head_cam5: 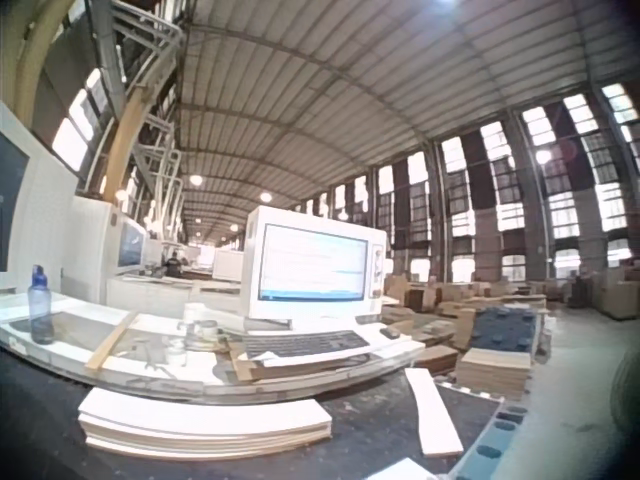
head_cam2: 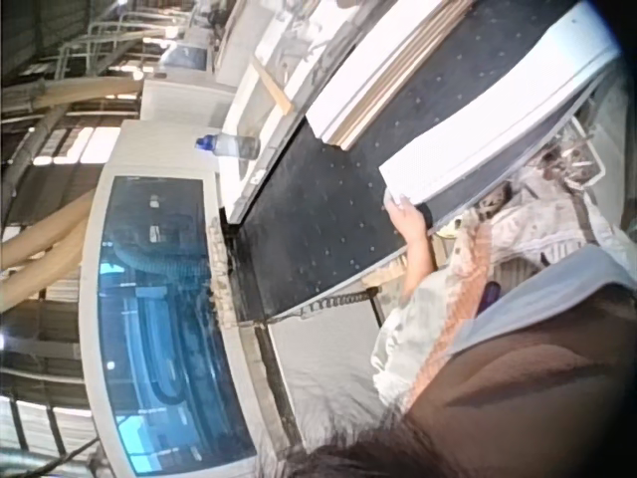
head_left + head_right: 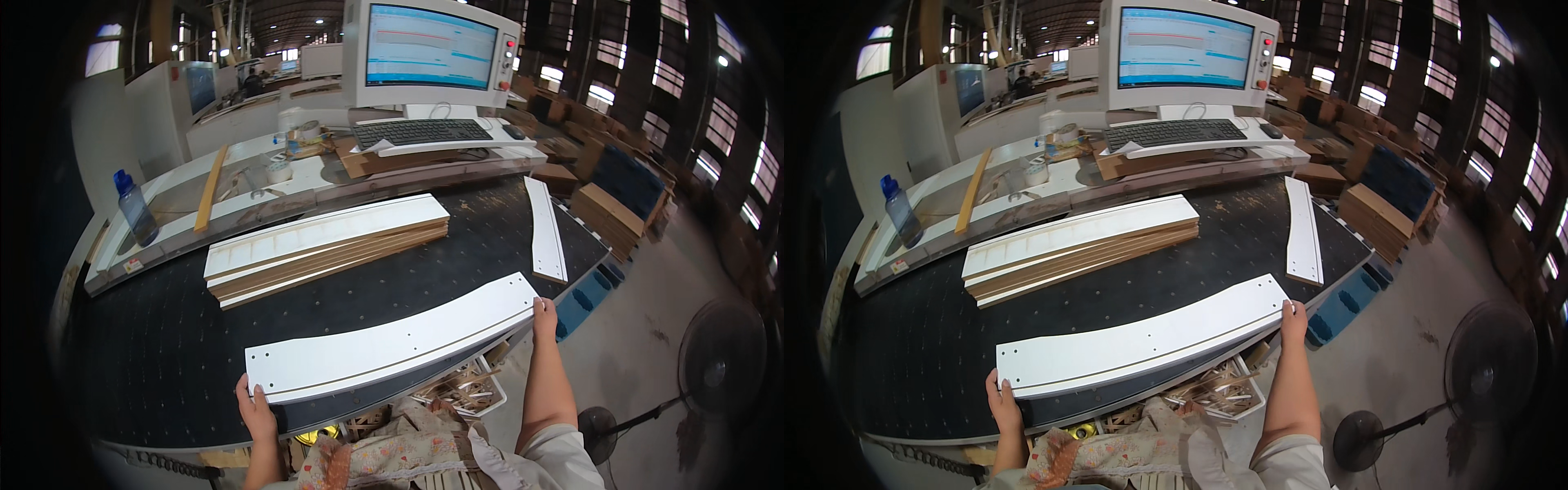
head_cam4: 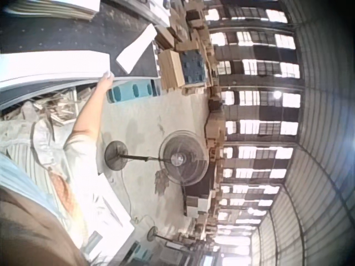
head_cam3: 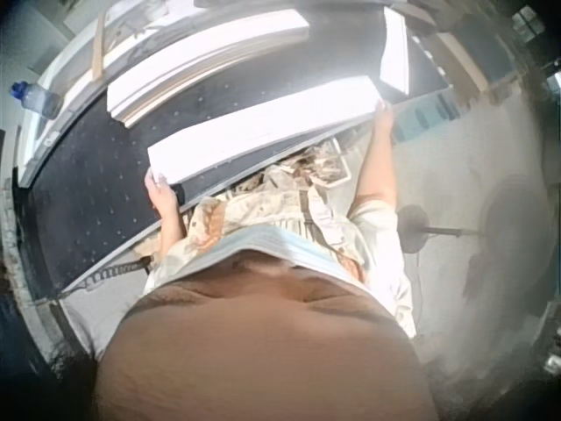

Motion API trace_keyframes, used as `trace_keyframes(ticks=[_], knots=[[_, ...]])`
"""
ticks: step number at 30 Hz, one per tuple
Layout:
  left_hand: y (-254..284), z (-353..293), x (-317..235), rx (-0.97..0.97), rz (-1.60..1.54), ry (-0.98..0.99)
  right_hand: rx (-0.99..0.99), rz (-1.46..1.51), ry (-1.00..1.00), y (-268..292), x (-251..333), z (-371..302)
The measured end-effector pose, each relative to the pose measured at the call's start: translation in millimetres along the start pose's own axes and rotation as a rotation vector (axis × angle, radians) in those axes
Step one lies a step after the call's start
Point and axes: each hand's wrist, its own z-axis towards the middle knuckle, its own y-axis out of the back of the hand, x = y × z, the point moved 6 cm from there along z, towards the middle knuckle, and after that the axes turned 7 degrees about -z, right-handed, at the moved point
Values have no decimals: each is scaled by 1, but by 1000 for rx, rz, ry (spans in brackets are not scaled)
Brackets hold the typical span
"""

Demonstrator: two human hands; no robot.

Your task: The person removes excess strips from wooden panels, blows dust out of their holes using an air blow gun, and stacks the panels onto a pallet.

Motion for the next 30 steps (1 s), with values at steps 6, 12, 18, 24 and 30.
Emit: trace_keyframes(ticks=[6,12,18,24,30], knots=[[-6,4,4,74,-192,71,-66,58,-72,19,-26,-7],[0,28,-14,226,-108,169,57,383,-346,38,-19,-53],[-28,75,-18,477,27,279,-205,607,-308,78,-47,-99],[-80,106,-20,753,-21,422,-272,703,-381,103,-68,-148],[-145,77,-50,927,44,407,-188,905,-513,127,-103,-216]])
